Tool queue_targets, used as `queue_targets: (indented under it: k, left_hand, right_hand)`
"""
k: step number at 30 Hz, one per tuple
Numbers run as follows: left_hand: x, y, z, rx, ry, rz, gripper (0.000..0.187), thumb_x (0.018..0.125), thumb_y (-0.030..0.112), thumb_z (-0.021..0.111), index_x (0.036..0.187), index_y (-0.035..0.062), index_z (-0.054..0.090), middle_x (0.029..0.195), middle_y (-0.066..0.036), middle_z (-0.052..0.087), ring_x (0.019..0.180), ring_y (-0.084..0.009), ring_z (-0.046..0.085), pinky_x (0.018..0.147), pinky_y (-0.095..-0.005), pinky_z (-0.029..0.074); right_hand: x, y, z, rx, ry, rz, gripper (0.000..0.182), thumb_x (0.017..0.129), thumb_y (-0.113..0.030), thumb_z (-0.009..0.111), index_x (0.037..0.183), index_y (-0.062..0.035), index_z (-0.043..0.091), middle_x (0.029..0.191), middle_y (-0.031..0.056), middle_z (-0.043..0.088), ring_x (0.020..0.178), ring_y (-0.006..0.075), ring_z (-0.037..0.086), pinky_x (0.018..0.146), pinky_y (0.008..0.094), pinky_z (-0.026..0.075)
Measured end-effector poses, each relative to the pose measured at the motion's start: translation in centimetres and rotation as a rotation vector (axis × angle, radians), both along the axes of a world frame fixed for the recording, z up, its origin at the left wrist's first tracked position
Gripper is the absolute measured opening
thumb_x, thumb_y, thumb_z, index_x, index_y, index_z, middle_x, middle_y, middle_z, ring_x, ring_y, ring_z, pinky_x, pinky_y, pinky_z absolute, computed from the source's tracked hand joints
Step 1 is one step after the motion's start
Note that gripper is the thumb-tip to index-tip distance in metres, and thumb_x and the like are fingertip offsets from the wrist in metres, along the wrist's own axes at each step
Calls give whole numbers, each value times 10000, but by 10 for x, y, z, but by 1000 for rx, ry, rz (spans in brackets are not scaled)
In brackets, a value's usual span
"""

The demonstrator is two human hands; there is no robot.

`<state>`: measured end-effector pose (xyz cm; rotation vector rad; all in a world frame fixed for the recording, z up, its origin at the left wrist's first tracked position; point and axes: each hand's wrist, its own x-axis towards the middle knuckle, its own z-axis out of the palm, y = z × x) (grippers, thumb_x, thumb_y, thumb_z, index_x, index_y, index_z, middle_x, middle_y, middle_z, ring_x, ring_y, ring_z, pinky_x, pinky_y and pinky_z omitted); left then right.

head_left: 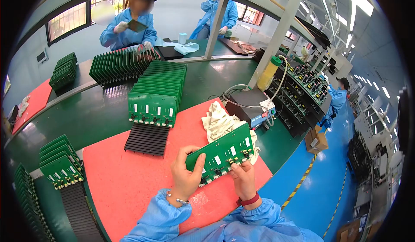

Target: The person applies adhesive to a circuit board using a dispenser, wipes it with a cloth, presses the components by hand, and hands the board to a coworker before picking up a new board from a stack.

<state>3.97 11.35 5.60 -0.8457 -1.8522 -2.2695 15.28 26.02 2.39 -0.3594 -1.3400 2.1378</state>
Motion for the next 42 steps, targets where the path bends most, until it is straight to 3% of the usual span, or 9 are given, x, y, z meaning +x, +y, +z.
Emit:
queue_targets:
  k: [5,8,11,20,26,32,35,36,42]
  left_hand:
    - [-4,-1,-8,-7,7,21,183,882,96,679,1022,26,583,852,-94,677,753,-153,663,655,-283,510]
    - [-4,-1,-7,24,-40,-14,181,897,100,671,1025,28,567,865,-36,634,766,-79,597,653,-237,469]
    - [-4,0,-7,49,-51,-17,190,900,109,672,1033,28,563,868,-35,634,772,-72,594,659,-231,469]
    - [-4,-2,-8,96,-91,-51,220,912,114,666,1072,26,542,904,-27,616,793,-64,578,673,-218,467]
    - [-6,-1,-9,145,-84,18,227,910,143,670,1068,21,562,885,-67,665,785,-107,630,674,-257,500]
    - [-18,1,-21,278,-89,-19,241,968,157,584,1143,10,509,975,-87,633,782,-103,614,664,-244,488]
    - [-20,-4,-16,453,-252,-100,271,1005,162,502,1224,15,438,1001,-93,610,738,-97,595,626,-231,471]
    - [-22,-3,-19,424,-268,-83,312,1026,227,455,1270,45,389,951,-63,597,681,-83,557,583,-214,432]
    - [-33,9,-63,211,-222,-73,223,1000,142,487,1189,24,484,850,-57,598,656,-84,574,559,-230,461]
  right_hand:
    - [2,6,-5,58,-15,-25,249,864,-44,658,1101,9,606,1037,70,689,913,124,638,821,268,486]
    - [1,4,5,98,-1,-41,257,857,-46,668,1099,14,605,1035,75,687,915,126,634,823,278,489]
    - [3,7,7,134,-6,-38,260,857,-48,670,1099,19,607,1041,83,685,921,135,636,828,285,490]
    - [-2,7,36,226,8,-53,241,846,-24,671,1079,21,630,1026,81,687,913,141,642,834,288,490]
    - [-13,11,49,267,0,-6,222,844,-12,663,1061,30,644,1025,82,689,919,135,640,842,283,488]
    - [-31,15,61,297,-15,36,233,842,-21,664,1067,36,639,1022,73,686,898,127,638,822,274,491]
    - [-46,27,72,300,-24,51,212,851,-37,654,1053,28,639,1013,58,681,874,115,631,806,272,492]
    - [-54,27,82,301,-12,29,210,857,-48,643,1057,18,637,999,48,678,852,106,626,786,264,492]
    - [-109,80,125,310,-64,19,167,873,-124,631,999,-17,612,951,58,676,821,155,653,699,295,532]
